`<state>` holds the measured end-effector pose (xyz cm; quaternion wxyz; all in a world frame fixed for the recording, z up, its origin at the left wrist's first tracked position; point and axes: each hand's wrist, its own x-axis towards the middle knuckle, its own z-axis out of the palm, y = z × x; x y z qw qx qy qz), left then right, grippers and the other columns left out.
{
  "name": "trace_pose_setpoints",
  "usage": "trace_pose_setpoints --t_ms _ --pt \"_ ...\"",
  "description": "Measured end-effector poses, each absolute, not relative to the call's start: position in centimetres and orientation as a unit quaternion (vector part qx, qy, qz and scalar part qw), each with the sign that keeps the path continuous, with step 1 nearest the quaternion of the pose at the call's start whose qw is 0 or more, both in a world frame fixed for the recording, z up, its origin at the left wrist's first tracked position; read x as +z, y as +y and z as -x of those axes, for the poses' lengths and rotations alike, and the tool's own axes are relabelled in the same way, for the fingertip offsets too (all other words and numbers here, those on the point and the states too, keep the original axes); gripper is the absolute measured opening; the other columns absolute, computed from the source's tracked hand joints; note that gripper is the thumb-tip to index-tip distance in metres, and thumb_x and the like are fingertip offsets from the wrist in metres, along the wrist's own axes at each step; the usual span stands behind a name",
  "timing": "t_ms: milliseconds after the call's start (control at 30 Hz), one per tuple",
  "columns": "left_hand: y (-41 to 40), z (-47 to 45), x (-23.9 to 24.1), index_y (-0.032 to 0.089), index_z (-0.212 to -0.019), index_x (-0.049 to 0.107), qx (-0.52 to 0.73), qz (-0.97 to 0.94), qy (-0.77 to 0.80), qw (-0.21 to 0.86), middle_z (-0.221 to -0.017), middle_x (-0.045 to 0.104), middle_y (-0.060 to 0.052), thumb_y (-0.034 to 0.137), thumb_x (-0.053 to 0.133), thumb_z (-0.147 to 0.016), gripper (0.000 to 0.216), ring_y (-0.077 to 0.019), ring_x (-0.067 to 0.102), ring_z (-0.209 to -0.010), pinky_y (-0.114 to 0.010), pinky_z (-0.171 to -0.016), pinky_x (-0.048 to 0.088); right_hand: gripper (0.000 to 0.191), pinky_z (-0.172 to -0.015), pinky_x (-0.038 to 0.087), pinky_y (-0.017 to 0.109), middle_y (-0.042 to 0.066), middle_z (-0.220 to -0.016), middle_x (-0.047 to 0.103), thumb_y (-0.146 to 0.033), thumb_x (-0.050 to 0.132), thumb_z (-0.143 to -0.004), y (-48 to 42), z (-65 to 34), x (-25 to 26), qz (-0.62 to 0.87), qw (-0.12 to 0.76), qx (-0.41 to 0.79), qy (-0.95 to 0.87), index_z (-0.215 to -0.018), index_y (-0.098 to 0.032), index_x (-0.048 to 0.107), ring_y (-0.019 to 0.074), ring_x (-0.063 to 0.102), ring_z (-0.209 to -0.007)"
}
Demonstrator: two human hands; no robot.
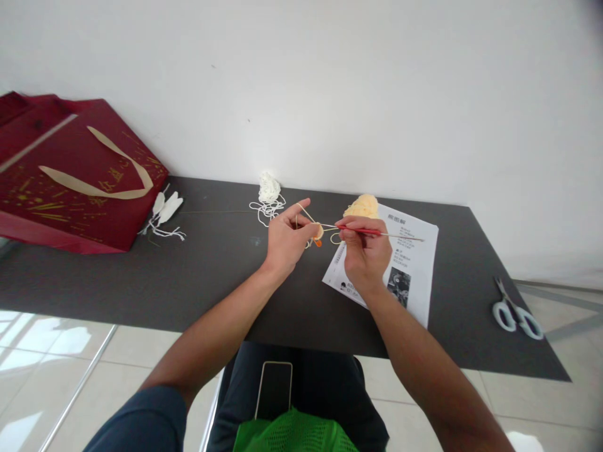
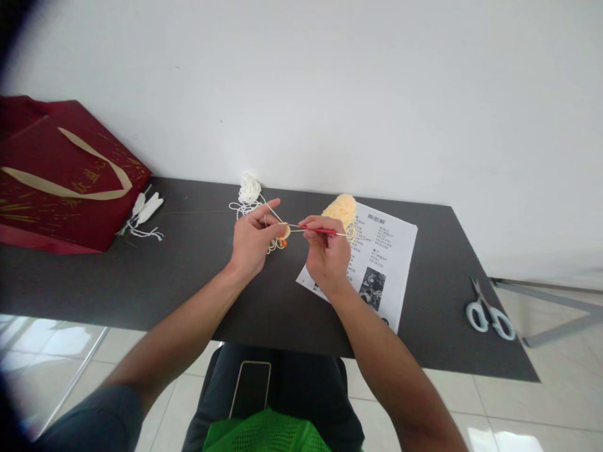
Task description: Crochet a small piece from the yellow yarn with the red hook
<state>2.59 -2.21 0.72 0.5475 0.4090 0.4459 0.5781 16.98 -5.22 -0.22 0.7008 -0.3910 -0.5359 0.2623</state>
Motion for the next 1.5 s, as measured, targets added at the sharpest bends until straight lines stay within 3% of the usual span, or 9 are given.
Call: trace_pose_setpoints --t_ms 200,467,700,1033,1233,1500 --pt "-2.7 -2.7 0.8 0.02 -0.127 0.073 0.602 -0.471 0.434 0.477 -0.065 0.064 0.008 0.012 0.073 -0.067 0.061 -0.0087 0.055 -0.056 -0.024 -0.062 0.048 0.011 -0.066 0.052 0.03 0.0 -0.093 0.076 -0.029 0.074 -0.092 -5.3 -16.8 0.0 0.39 0.714 0.308 -0.492 -0.095 -0.026 0.064 0.012 0.063 -0.069" --pt "-2.2 -2.5 0.4 0.021 -0.121 0.074 0.609 -0.429 0.379 0.549 -0.071 0.066 0.006 0.01 0.075 -0.067 0.055 -0.0081 0.055 -0.059 -0.023 -0.06 0.047 0.017 -0.058 0.05 0.025 -0.003 -0.085 0.075 -0.03 0.081 -0.085 -4.3 -17.1 0.3 0.336 0.738 0.415 -0.413 -0.088 -0.026 0.064 0.0091 0.058 -0.061" --pt "-2.5 -2.7 0.5 0.021 -0.107 0.077 0.606 -0.435 0.364 0.557 -0.074 0.064 0.004 0.013 0.08 -0.07 0.039 -0.0073 0.054 -0.061 -0.022 -0.059 0.046 0.014 -0.062 0.059 0.024 -0.001 -0.09 0.079 -0.034 0.082 -0.085 -4.3 -16.5 -0.1 0.348 0.714 0.5 -0.345 -0.088 -0.024 0.072 0.0093 0.066 -0.069" --pt "-2.0 -2.7 -0.1 0.022 -0.12 0.074 0.64 -0.418 0.364 0.533 -0.083 0.07 0.003 0.019 0.085 -0.07 0.051 -0.0078 0.062 -0.068 -0.022 -0.066 0.053 0.017 -0.067 0.065 0.022 -0.002 -0.093 0.081 -0.033 0.084 -0.083 -4.7 -15.5 0.2 0.351 0.714 0.529 -0.296 -0.09 -0.023 0.073 0.0079 0.071 -0.07" --pt "-2.2 -2.7 -0.1 0.021 -0.133 0.068 0.613 -0.444 0.373 0.537 -0.081 0.073 0.003 0.02 0.084 -0.072 0.062 -0.0088 0.064 -0.065 -0.023 -0.064 0.053 0.013 -0.071 0.067 0.028 -0.001 -0.093 0.082 -0.032 0.082 -0.085 -5.1 -14.9 0.0 0.354 0.719 0.491 -0.341 -0.092 -0.024 0.074 0.011 0.073 -0.07" --pt "-2.3 -2.6 0.8 0.022 -0.132 0.068 0.609 -0.362 0.319 0.629 -0.08 0.077 0.002 0.019 0.088 -0.069 0.066 -0.0092 0.066 -0.067 -0.022 -0.064 0.05 0.013 -0.076 0.068 0.036 0.001 -0.109 0.083 -0.026 0.076 -0.091 -6.2 -14.9 -0.8 0.391 0.719 0.297 -0.492 -0.103 -0.031 0.079 0.0158 0.078 -0.079"
